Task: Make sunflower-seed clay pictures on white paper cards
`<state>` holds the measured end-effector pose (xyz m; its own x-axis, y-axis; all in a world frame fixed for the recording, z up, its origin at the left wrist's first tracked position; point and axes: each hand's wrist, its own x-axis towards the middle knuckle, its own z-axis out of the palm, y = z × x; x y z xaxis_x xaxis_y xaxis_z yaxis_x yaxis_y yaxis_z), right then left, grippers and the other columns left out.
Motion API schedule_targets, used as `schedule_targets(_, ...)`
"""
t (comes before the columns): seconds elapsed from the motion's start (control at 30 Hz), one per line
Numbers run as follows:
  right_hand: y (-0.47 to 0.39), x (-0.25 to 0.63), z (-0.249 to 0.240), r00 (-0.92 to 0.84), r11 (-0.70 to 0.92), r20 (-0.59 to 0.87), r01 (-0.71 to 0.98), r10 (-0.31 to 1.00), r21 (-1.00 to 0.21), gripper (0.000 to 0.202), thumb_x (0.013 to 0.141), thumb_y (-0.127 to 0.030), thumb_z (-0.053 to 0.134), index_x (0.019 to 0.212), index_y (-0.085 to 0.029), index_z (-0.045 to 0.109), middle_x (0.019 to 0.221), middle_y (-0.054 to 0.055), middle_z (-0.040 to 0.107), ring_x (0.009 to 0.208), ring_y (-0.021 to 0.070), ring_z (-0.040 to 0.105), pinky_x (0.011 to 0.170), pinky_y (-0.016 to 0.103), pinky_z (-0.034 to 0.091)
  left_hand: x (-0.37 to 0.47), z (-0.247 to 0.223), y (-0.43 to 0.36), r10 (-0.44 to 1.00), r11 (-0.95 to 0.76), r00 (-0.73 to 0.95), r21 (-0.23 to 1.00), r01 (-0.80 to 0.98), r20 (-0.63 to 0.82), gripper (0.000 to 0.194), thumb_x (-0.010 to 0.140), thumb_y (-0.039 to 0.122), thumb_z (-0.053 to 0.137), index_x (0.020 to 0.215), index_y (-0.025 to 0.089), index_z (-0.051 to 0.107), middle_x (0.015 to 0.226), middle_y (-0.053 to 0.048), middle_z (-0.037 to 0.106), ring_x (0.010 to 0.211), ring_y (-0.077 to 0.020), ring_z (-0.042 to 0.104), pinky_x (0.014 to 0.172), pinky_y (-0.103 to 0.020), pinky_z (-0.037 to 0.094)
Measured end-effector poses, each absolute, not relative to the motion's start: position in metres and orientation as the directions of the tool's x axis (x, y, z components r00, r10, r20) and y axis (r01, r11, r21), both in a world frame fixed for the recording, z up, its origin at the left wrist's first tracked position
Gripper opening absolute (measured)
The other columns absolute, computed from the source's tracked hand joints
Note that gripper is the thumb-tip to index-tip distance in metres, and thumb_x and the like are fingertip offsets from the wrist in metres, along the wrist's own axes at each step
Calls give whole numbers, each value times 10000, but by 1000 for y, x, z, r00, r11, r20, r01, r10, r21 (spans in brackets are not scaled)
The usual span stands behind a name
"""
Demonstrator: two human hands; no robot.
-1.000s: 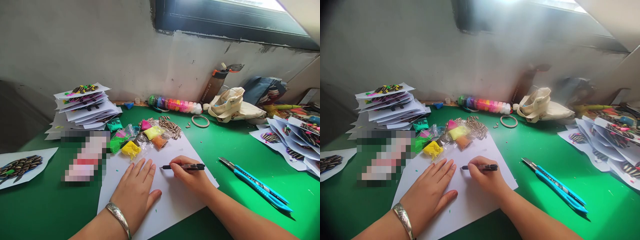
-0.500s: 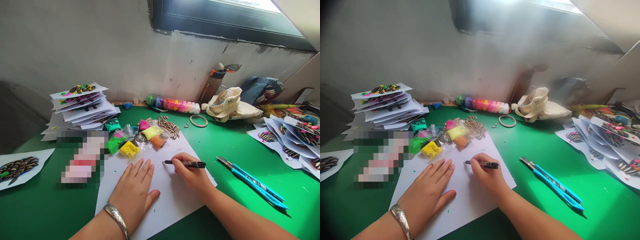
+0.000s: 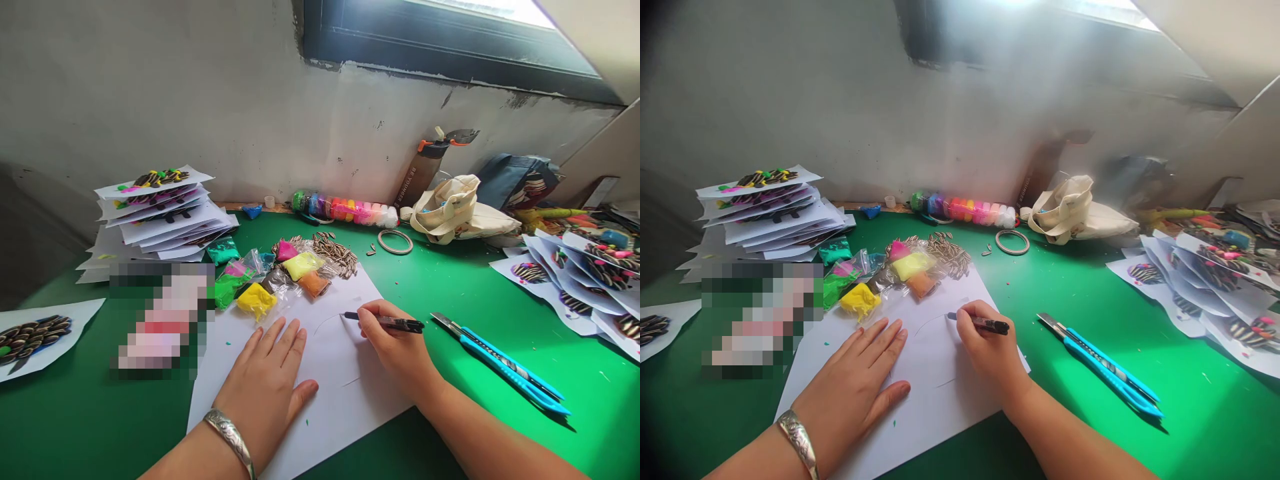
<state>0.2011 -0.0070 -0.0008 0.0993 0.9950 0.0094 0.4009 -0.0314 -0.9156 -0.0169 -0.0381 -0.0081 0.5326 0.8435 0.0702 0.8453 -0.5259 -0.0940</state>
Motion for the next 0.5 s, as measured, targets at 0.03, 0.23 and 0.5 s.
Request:
schedule_targets(0.03,-7,202,-1,113,-37,9,400,994,-916,217,840,-337,542,686,-189,579,635,-17,569,616,140,510,565,260,356,-17,-8,-38,842,-527,534,-95,844,73,572,846,470,551,1311,137,550,1383,-102,500,1247,-348,495,985,-527,457)
schedule_targets(0.23,-6,210,-1,164,-55,17,428,986,-902,207,828,-308,544,655,-195,544,610,-32,552,598,126,500,543,243,340,-18,-9,-39,836,-533,540,-88,841,96,571,847,474,547,1303,130,557,1376,-111,509,1239,-353,502,974,-532,462)
schedule_targets(0.5,-7,216,0,192,-47,69,540,979,-840,193,804,-289,528,630,-204,528,545,-46,514,535,116,462,516,239,329,-19,-11,-39,835,-532,539,-90,842,111,561,850,483,537,1300,149,562,1371,-98,520,1234,-346,507,980,-516,452)
